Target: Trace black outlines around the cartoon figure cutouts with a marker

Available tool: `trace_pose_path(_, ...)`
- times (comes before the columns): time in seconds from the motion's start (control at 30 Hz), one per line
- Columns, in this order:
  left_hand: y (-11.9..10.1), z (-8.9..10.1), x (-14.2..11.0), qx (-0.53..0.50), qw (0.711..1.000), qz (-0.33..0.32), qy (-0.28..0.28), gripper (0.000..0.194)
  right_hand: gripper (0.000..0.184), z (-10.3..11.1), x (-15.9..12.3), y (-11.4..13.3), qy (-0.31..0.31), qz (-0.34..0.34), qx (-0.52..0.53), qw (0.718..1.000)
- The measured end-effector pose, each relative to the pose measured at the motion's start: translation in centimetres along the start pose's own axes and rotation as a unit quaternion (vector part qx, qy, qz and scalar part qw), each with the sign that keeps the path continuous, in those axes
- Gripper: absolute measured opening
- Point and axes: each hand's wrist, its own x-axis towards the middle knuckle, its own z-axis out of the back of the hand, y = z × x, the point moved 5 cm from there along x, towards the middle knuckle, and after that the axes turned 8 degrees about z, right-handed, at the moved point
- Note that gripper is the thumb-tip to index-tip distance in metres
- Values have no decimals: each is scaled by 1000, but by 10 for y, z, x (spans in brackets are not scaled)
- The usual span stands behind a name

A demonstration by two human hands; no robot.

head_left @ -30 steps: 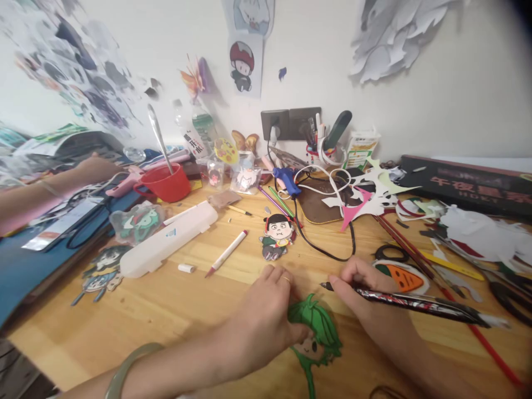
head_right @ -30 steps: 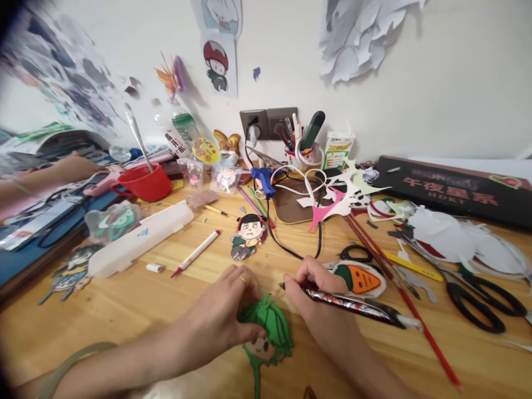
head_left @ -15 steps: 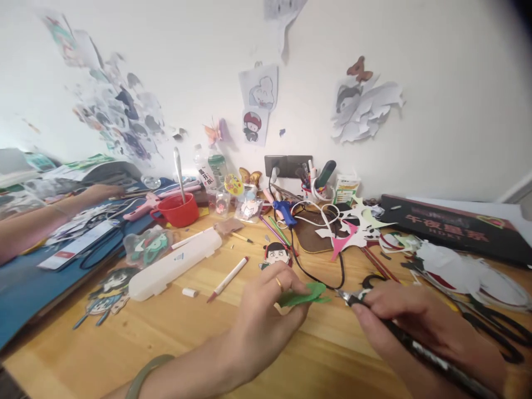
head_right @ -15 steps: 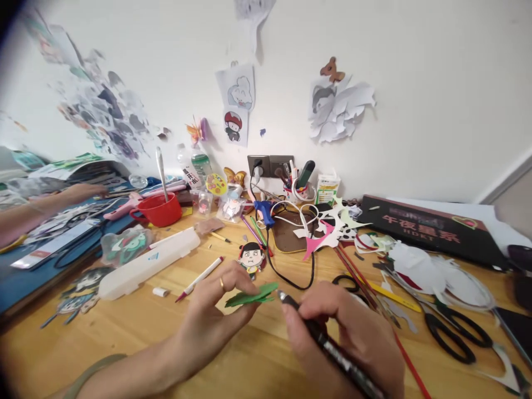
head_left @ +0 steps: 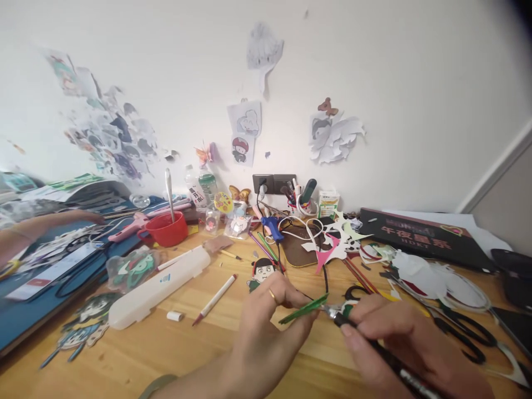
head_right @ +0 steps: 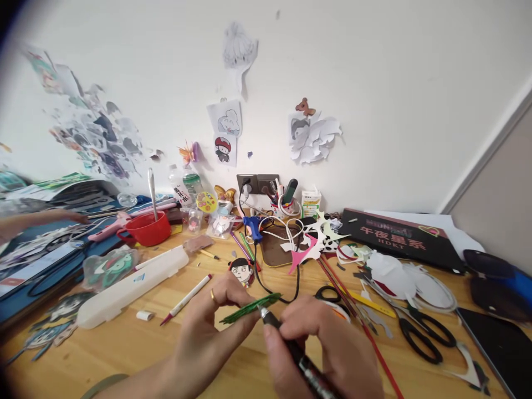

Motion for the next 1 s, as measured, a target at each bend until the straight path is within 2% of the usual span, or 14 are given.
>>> trace_pose_path(0.1,10,-6,1,-66,983,165,54,14,15,7,7,-17,-16,-114,61,991)
trace_pose_path(0.2,18,-15,-2,-198,919,323,114,24,19,8,11,-30,25,-175,97,980)
trace_pose_path(0.27,19,-18,-4,-275,873,379,135,32,17,6,12,-33,64,-187,101,975)
trace_pose_path(0.33,20,-19,-4,-312,851,397,142,35,14,3,11,-34,98,-196,114,969)
trace_pose_path(0.67,16,-17,-6,-389,805,412,175,19,20,-5,5,-40,151,-272,174,934)
trace_pose_path(0.8,20,-19,-9,-388,800,425,169,21,22,-6,2,-42,156,-282,190,927)
trace_pose_path(1.0,19,-18,-8,-368,807,432,162,25,20,-7,2,-41,163,-258,164,938)
